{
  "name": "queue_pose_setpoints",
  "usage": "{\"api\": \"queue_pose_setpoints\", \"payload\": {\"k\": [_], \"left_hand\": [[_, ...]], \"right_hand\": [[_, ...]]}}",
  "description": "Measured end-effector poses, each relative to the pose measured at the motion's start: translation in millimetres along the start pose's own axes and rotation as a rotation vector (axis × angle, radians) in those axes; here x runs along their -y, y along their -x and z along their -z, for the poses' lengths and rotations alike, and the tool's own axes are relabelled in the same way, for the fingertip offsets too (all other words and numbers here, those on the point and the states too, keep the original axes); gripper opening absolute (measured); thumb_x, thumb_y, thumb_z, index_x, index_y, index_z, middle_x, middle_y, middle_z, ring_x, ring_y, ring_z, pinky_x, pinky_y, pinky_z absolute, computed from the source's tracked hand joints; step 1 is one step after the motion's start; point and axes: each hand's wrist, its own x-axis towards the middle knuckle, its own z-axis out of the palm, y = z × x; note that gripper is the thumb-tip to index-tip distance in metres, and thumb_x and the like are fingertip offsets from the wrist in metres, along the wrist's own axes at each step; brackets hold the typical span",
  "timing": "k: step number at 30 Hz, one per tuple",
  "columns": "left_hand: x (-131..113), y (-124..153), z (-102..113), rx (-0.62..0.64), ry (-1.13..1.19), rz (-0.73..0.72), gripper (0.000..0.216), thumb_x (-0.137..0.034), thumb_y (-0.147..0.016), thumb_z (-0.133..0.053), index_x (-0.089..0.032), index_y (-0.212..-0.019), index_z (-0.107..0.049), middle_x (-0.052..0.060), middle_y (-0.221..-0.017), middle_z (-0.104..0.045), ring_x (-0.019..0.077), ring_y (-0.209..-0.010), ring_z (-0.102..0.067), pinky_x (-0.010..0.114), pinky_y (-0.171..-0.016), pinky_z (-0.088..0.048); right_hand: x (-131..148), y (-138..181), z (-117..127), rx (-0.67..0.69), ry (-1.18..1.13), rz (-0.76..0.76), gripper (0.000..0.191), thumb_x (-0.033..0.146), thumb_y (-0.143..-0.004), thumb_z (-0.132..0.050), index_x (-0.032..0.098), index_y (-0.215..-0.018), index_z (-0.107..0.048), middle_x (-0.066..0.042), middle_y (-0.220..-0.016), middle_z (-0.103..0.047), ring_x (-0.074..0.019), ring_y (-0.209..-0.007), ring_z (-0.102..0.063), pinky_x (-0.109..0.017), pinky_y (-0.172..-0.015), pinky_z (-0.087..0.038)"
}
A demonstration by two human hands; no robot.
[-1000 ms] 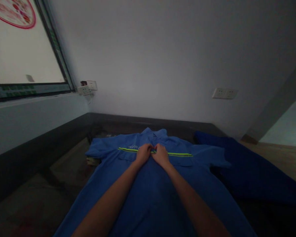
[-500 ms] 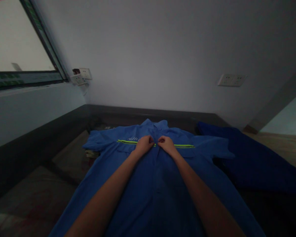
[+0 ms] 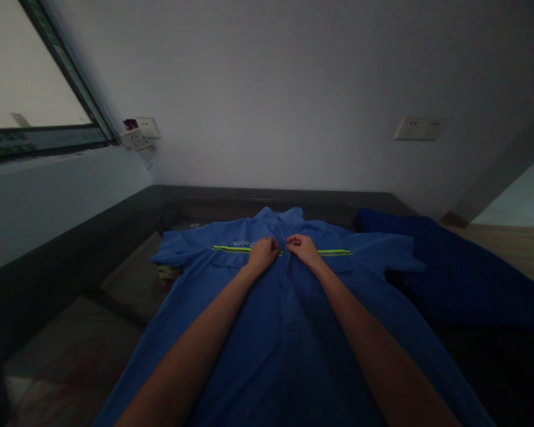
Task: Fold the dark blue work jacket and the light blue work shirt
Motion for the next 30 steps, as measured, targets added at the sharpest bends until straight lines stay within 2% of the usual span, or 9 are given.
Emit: {"api": "queue_pose_setpoints", "payload": {"k": [7, 12, 18, 27, 30], "left_hand": [[-3.4, 2.4, 3.6, -0.043, 0.041, -0.041, 0.008, -0.023, -0.080, -0.062, -0.019, -0.087, -0.064, 0.004, -0.089, -0.065, 0.0176, -0.083, -0.060, 0.025, -0.073, -0.044], [-8.3, 5.3, 7.6, -0.086, 0.078, -0.050, 0.009, -0.020, -0.080, -0.062, -0.021, -0.088, -0.064, 0.002, -0.084, -0.065, 0.0164, -0.078, -0.059, 0.023, -0.067, -0.043], [-16.1, 11.0, 13.7, -0.126, 0.013, -0.091, 0.010, -0.019, -0.083, -0.058, -0.021, -0.090, -0.063, 0.004, -0.088, -0.067, 0.0185, -0.082, -0.060, 0.025, -0.070, -0.042], [-9.4, 10.7, 0.5, -0.173, 0.116, -0.085, 0.010, -0.018, -0.083, -0.057, -0.020, -0.089, -0.064, 0.003, -0.089, -0.068, 0.0172, -0.082, -0.061, 0.024, -0.073, -0.044], [-4.3, 7.8, -2.8, -0.174, 0.183, -0.079, 0.009, -0.019, -0.082, -0.058, -0.020, -0.087, -0.065, 0.002, -0.085, -0.069, 0.0164, -0.080, -0.062, 0.024, -0.072, -0.044]], "right_hand": [[-2.8, -0.9, 7.4, 0.056, -0.036, -0.049, 0.018, 0.011, -0.063, -0.063, 0.014, -0.080, -0.068, 0.000, -0.063, -0.065, -0.0120, -0.060, -0.058, -0.022, -0.058, -0.045], [-0.3, -0.9, 7.6, 0.077, -0.055, -0.080, 0.019, 0.011, -0.066, -0.063, 0.013, -0.083, -0.069, 0.001, -0.062, -0.065, -0.0107, -0.058, -0.058, -0.020, -0.055, -0.044], [6.3, -1.1, 7.1, 0.090, -0.084, -0.115, 0.020, 0.010, -0.068, -0.061, 0.012, -0.086, -0.068, 0.003, -0.057, -0.061, -0.0094, -0.052, -0.055, -0.019, -0.052, -0.044], [13.3, 3.0, -0.1, 0.147, -0.107, -0.113, 0.021, 0.008, -0.068, -0.065, 0.012, -0.088, -0.064, 0.007, -0.050, -0.054, -0.0097, -0.046, -0.051, -0.020, -0.049, -0.042], [15.7, 2.2, 0.9, 0.170, -0.056, -0.074, 0.008, 0.020, -0.080, -0.060, 0.014, -0.083, -0.063, 0.004, -0.053, -0.057, -0.0103, -0.048, -0.054, -0.020, -0.049, -0.043]]}}
